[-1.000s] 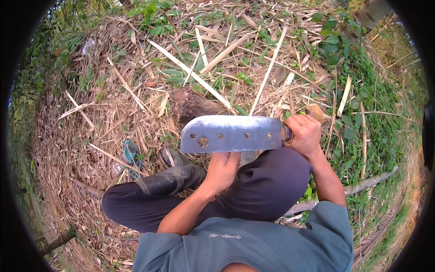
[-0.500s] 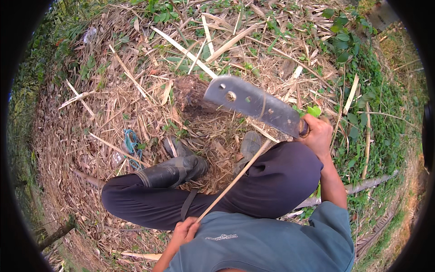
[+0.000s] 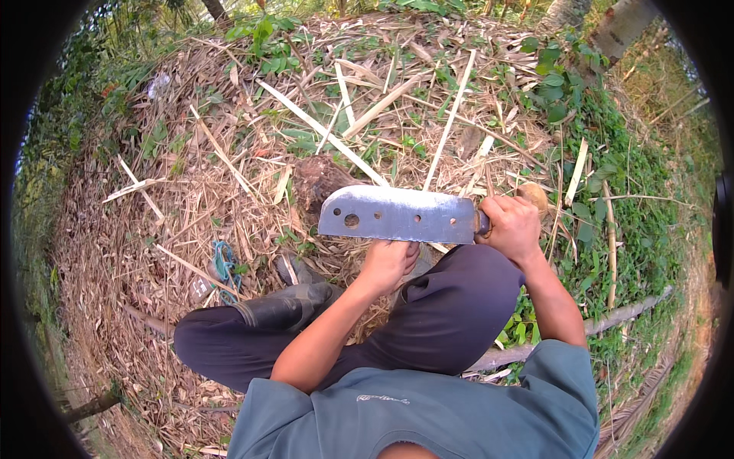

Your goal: The person sits on the ground and uses a machete to split long bamboo strips into thinner pieces. They repeatedly position the bamboo against a stump and strike it with the machete to create thin slivers.

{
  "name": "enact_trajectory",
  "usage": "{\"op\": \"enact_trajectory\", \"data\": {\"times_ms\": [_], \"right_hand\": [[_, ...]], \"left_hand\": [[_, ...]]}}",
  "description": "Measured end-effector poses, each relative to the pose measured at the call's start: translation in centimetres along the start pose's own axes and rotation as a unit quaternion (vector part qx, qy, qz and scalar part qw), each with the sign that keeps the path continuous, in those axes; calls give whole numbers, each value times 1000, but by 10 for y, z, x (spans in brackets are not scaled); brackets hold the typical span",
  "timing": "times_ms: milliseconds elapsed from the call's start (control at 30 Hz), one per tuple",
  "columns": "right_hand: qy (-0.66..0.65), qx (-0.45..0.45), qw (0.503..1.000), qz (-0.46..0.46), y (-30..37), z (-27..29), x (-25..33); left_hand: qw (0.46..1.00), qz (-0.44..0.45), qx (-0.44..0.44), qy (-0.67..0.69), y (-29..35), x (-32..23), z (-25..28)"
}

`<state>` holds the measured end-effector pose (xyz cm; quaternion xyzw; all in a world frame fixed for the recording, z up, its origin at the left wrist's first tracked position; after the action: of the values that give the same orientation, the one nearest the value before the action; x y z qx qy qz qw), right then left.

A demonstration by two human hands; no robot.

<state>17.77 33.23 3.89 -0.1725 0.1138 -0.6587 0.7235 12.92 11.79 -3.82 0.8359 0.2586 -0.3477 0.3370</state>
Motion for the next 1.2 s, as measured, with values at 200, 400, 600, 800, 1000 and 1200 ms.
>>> {"op": "enact_trajectory", "data": {"times_ms": [200,400,600,800,1000,1200], "right_hand": [[-39,13,998,-55,12,-10,-9],[-55,8,998,-42,10,-12,-5],[-65,33,980,-187,33,-16,-9],[-54,-15,993,-101,10,-11,11],[-4,12,1000,-13,1,-3,2],[-4,11,1000,-18,10,-6,-6]], "left_hand": [[993,-22,16,-114,50,16,13],[990,44,-69,-111,172,52,58],[949,90,-155,-259,314,65,110],[984,35,-126,-123,210,43,81],[1000,-5,8,8,8,7,2],[995,-45,5,-90,18,14,9]]}}
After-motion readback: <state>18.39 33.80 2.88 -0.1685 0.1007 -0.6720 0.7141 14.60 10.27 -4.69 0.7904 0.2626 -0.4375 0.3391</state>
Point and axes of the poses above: each hand's wrist, its own y-axis away from the middle knuckle, its own z-axis out of the back of the hand, x = y × z, the point moved 3 cm from there along -y, towards the middle knuckle, and after that the axes turned 3 degrees about -x, right-handed, at the moved point
